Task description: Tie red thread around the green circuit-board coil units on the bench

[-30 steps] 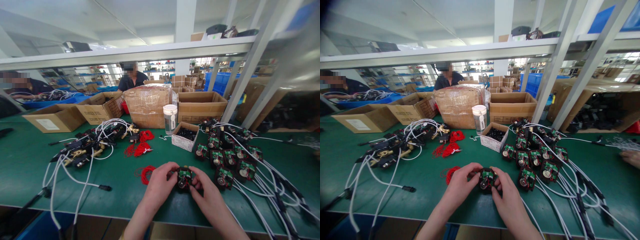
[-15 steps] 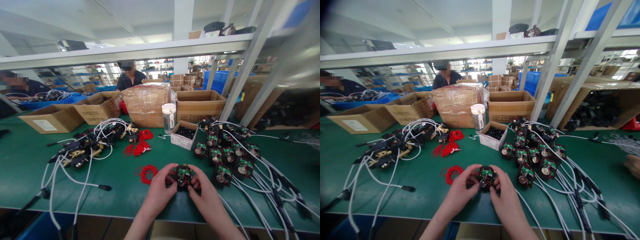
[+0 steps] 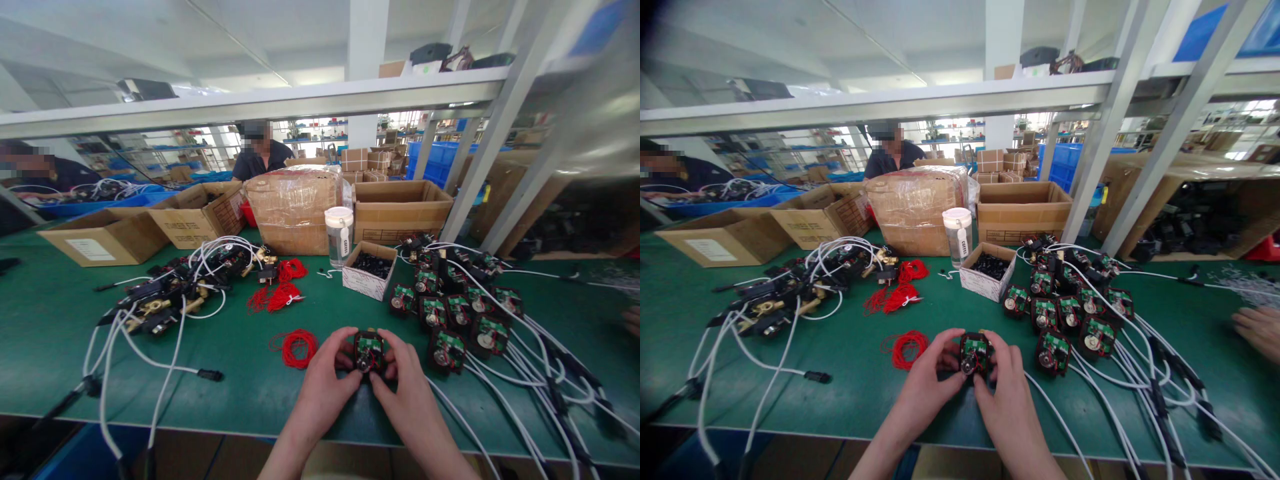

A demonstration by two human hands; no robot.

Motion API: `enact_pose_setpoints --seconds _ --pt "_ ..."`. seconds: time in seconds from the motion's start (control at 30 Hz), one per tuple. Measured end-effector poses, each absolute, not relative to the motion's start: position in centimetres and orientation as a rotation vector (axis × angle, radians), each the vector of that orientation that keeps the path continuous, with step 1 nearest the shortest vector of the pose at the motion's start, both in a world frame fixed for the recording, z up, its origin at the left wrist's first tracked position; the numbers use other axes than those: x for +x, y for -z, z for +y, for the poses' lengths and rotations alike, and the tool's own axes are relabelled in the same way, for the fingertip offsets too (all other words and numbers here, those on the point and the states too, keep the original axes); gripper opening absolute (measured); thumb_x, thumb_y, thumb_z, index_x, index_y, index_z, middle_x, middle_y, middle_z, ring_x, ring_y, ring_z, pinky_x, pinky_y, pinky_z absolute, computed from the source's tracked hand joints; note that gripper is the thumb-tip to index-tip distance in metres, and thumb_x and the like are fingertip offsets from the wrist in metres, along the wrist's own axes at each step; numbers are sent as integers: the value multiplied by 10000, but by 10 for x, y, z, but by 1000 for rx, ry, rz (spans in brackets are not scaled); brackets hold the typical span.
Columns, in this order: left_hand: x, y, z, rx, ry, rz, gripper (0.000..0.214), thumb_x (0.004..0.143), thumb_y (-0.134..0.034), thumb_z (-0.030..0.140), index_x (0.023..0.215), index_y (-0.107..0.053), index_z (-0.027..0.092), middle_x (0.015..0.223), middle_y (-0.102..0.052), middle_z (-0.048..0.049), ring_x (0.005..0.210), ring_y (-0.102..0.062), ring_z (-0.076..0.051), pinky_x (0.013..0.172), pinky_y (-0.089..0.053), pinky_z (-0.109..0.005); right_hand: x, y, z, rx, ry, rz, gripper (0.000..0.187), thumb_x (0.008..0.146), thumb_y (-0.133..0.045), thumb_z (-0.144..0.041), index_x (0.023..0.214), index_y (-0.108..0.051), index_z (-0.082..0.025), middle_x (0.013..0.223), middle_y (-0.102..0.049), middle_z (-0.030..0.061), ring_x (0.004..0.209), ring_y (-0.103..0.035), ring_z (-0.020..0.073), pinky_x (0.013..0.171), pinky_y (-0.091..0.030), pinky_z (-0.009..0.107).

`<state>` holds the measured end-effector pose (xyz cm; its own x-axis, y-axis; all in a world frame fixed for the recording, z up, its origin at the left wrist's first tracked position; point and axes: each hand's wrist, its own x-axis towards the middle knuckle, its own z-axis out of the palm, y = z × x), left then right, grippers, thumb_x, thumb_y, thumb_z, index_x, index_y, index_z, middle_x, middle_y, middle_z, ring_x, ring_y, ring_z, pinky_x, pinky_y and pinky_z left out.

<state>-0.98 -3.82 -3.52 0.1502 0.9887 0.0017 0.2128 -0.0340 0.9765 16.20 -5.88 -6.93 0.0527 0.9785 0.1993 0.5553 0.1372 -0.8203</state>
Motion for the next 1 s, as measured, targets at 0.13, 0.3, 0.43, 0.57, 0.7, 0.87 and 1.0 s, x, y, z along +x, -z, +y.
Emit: enact_pose_setpoints --seconds 0.13,0.3,0.43,0.57,0.7,0.87,1.0 --pt "-12 35 -37 1424 -986 1205 621 699 -619 27 1277 -604 255 1057 -696 -22 851 -665 -161 832 -539 -302 159 68 -60 -1530 -683 -1598 627 834 -559 -188 1445 -443 -270 1070 -531 46 814 -627 196 815 -581 395" --pt "-20 33 -34 1391 -926 1160 587 747 -612 62 1301 -597 256 1096 -712 -37 904 -693 -181 848 -540 -315 162 66 -60 -1515 -712 -1627 642 834 -563 -185 1454 -421 -273 1066 -525 42 817 -618 191 828 -577 397" --pt "-24 26 -30 1405 -916 1137 475 807 -627 138 1272 -626 239 1182 -710 -52 980 -692 -188 912 -539 -327 167 61 -61 -1486 -746 -1663 630 841 -547 -172 1451 -419 -266 1055 -520 37 819 -610 179 830 -567 383" --pt "-19 17 -22 1474 -977 1232 253 869 -611 223 1104 -703 206 1108 -735 -52 964 -697 -186 911 -536 -314 171 58 -60 -1455 -744 -1689 598 858 -525 -168 1442 -434 -261 1041 -529 35 813 -609 172 814 -562 373" --pt "-12 14 -16 1492 -999 1314 158 858 -616 223 972 -723 199 967 -760 -38 900 -714 -192 858 -543 -302 171 60 -59 -1439 -747 -1690 593 863 -509 -156 1442 -433 -260 1038 -530 35 812 -610 168 807 -561 365" --pt "-11 14 -14 1515 -1002 1358 156 840 -606 196 934 -730 203 923 -769 -28 852 -723 -187 817 -544 -288 170 62 -59 -1446 -750 -1689 606 860 -497 -142 1447 -423 -271 1045 -520 30 808 -612 162 812 -560 366" --pt "-13 14 -14 1533 -1001 1346 178 843 -598 195 951 -738 215 936 -780 -21 868 -729 -185 834 -546 -283 171 60 -60 -1449 -762 -1698 605 863 -492 -143 1450 -415 -271 1044 -519 29 818 -609 165 831 -557 373"
